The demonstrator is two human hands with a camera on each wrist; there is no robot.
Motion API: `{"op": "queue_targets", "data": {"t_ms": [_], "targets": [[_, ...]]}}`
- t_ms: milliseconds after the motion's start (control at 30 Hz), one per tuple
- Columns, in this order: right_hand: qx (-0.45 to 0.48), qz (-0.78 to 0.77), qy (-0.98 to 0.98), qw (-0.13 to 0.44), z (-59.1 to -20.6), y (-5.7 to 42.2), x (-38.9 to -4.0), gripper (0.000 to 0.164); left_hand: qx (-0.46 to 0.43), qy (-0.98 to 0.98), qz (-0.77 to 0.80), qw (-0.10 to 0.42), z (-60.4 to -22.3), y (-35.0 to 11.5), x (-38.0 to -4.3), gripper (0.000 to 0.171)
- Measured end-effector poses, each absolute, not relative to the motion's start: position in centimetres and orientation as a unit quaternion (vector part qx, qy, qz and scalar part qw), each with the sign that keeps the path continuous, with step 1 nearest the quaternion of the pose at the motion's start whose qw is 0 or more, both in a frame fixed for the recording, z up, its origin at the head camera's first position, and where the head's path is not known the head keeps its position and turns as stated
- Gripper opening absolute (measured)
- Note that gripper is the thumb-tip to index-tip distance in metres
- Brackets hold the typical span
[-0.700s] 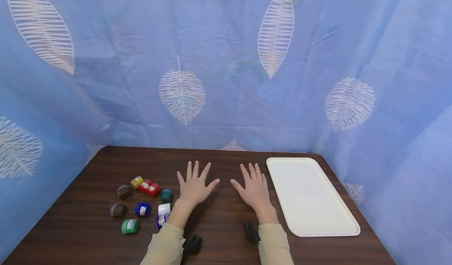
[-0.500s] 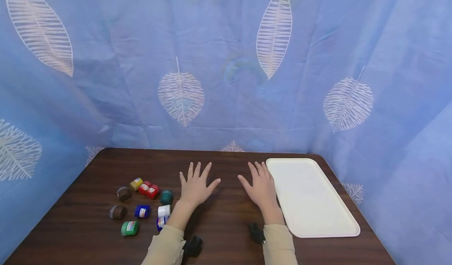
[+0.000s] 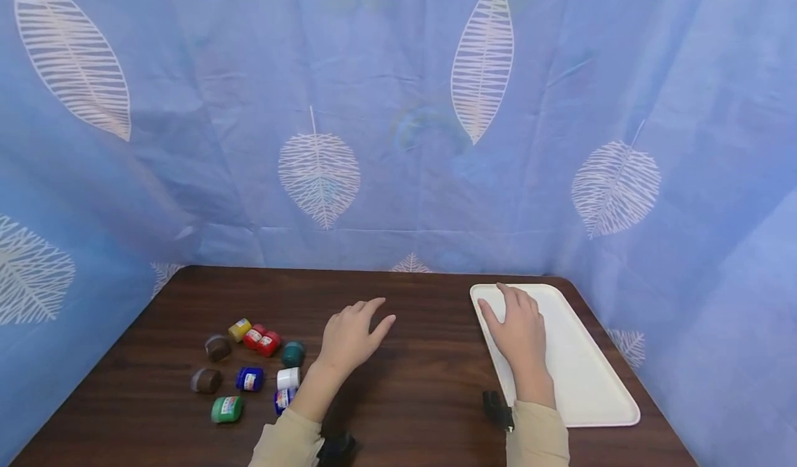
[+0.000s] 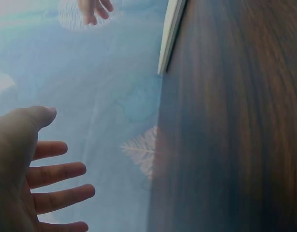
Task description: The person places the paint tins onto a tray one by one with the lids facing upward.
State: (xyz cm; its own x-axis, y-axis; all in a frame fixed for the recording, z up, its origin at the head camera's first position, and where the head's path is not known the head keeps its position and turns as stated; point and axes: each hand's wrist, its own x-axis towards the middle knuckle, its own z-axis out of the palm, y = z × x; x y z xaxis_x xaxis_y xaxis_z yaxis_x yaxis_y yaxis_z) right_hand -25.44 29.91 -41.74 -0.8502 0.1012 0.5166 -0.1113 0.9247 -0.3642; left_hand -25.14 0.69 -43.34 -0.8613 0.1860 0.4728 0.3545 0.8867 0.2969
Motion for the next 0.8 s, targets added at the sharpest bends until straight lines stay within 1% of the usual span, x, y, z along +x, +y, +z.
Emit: {"op": "queue_targets", "data": {"t_ms": [67, 200, 333, 600, 800], "targets": [[0.000, 0.184, -0.941, 0.283, -41.5, 31.2, -25.1, 0.058, -0.156, -0.941, -0.181, 0.239, -42.9, 0.6, -24.6, 0.046], [-0.012, 0.167, -0.945, 0.282, -41.1, 34.0, -24.1, 0.059, -0.194, -0.931, -0.154, 0.269, -42.3, 0.7, -23.7, 0.041], [-0.028, 0.157, -0.951, 0.264, -41.0, 37.2, -23.0, 0.061, -0.234, -0.924, -0.123, 0.277, -42.1, 1.3, -22.6, 0.038], [-0.022, 0.114, -0.972, 0.205, -41.9, 43.3, -21.2, 0.064, -0.306, -0.913, -0.079, 0.257, -42.8, 1.7, -20.4, 0.038], [-0.016, 0.100, -0.982, 0.160, -43.5, 47.2, -20.0, 0.058, -0.348, -0.912, -0.071, 0.205, -42.8, 0.5, -18.7, 0.038]]}}
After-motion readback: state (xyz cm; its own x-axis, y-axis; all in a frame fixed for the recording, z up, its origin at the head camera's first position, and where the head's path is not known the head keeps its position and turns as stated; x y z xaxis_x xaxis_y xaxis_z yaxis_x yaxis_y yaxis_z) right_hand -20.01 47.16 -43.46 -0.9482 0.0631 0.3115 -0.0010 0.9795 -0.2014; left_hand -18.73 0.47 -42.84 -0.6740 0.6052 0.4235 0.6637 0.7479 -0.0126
